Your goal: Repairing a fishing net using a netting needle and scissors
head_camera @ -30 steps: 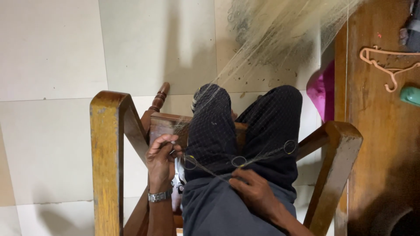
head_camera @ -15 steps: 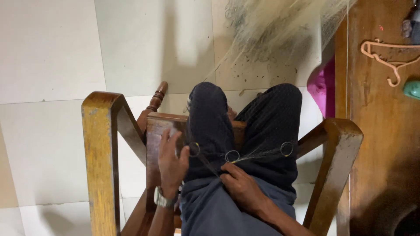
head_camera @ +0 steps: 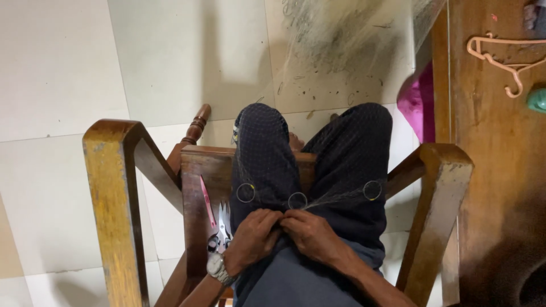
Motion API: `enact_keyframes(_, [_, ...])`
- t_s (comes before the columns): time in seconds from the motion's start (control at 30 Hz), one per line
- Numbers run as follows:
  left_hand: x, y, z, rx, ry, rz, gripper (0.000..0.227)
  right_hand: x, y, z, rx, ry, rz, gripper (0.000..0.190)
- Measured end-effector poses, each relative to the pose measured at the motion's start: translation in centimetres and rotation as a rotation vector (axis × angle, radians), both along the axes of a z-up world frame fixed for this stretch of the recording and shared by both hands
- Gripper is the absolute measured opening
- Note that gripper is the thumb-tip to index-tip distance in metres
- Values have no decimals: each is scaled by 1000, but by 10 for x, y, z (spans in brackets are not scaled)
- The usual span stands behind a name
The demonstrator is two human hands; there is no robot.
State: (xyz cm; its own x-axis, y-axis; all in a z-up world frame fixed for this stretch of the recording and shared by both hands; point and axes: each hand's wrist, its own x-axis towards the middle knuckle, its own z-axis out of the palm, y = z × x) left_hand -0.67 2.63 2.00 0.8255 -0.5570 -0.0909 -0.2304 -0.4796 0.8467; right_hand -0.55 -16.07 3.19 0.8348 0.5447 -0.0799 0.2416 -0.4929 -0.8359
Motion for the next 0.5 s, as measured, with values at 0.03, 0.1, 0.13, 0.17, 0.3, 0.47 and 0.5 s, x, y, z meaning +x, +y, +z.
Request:
enact_keyframes(0.03, [-3, 0, -5, 30, -71, 0, 21, 3, -2, 4, 30, 50, 21, 18])
enact_keyframes(0.1, [-3, -2, -3, 44, -130, 13, 18, 21, -16, 15, -2, 43, -65, 17])
enact_keyframes(0.13, [-4, -3, -2, 56, -190, 20, 16, 29, -24, 20, -37, 34, -157, 17])
enact_keyframes(0.17, [-7, -3, -3, 56, -185, 22, 16, 41, -28, 23, -38, 39, -154, 17])
enact_keyframes(0.3, [-10, -1, -3, -39, -184, 79, 15, 84, -30, 12, -379, 294, -26, 22])
enact_keyframes(0.47, [-8, 3, -1, -85, -221, 114, 14, 98, -12, -14, -704, 619, 408, 40])
enact_keyframes(0.5, [-9, 3, 1, -97, -222, 124, 14, 95, -17, -23, -538, 556, 404, 27])
